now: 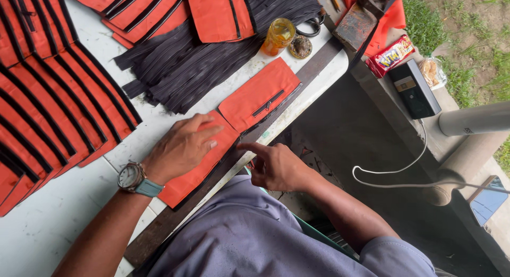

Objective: The person repeatedly picks up orange fabric pouches and black zippers from a table, aligns the zipper with the pouch opening, and presses it into place by hand. The person then places the assembled pouch onto a growing stack of finished items.

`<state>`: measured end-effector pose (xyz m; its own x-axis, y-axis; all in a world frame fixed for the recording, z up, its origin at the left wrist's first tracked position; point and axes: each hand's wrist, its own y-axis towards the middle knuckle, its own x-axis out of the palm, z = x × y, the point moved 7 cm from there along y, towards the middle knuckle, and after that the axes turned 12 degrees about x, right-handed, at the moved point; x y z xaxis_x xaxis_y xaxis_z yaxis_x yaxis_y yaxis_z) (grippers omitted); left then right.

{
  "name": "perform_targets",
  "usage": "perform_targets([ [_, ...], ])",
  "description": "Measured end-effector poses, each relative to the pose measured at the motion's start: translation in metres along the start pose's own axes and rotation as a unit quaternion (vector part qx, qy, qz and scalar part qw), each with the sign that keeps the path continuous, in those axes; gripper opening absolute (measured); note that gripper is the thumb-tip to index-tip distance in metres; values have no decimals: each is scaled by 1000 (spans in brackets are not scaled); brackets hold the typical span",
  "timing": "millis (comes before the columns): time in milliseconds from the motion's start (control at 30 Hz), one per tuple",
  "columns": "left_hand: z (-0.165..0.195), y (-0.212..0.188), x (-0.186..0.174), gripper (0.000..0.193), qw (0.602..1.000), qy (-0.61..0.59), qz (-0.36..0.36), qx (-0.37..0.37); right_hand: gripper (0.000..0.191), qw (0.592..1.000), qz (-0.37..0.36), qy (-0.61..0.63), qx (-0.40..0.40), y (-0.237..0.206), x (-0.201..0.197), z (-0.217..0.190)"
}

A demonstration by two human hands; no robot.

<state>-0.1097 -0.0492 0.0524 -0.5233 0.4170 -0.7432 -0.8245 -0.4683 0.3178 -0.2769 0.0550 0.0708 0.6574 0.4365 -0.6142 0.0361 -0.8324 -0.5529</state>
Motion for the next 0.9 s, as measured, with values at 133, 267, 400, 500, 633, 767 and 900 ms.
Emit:
perform_targets([
  [133, -8, -12, 10, 39, 1000, 11, -22, -7, 98, 971, -75, 209, -85, -1, 4, -8],
  [267, -17, -15, 17, 39, 1000, -4, -19, -14, 110, 983, -131, 124, 36, -1, 30, 0],
  [400, -19, -18, 20, 37, 1000, -18, -9, -10, 109, 996, -67, -21, -53, -18, 52, -26],
  [500, -20, -19, 21, 37, 1000, -25, 3, 1, 107, 992, -44, -94, -73, -23, 70, -42],
  [633, -28, -22, 28, 37, 999, -37, -14, -28, 101, 965, -22, -252, -71, -23, 92, -55],
  [767, -35, -25, 33, 40, 997, -39, -30, -60, 93, 941, -7, -310, -136, -21, 112, -70],
  [900, -33, -24, 32, 41, 999, -39, -16, -32, 78, 927, 52, -270, -256, -26, 122, -87],
])
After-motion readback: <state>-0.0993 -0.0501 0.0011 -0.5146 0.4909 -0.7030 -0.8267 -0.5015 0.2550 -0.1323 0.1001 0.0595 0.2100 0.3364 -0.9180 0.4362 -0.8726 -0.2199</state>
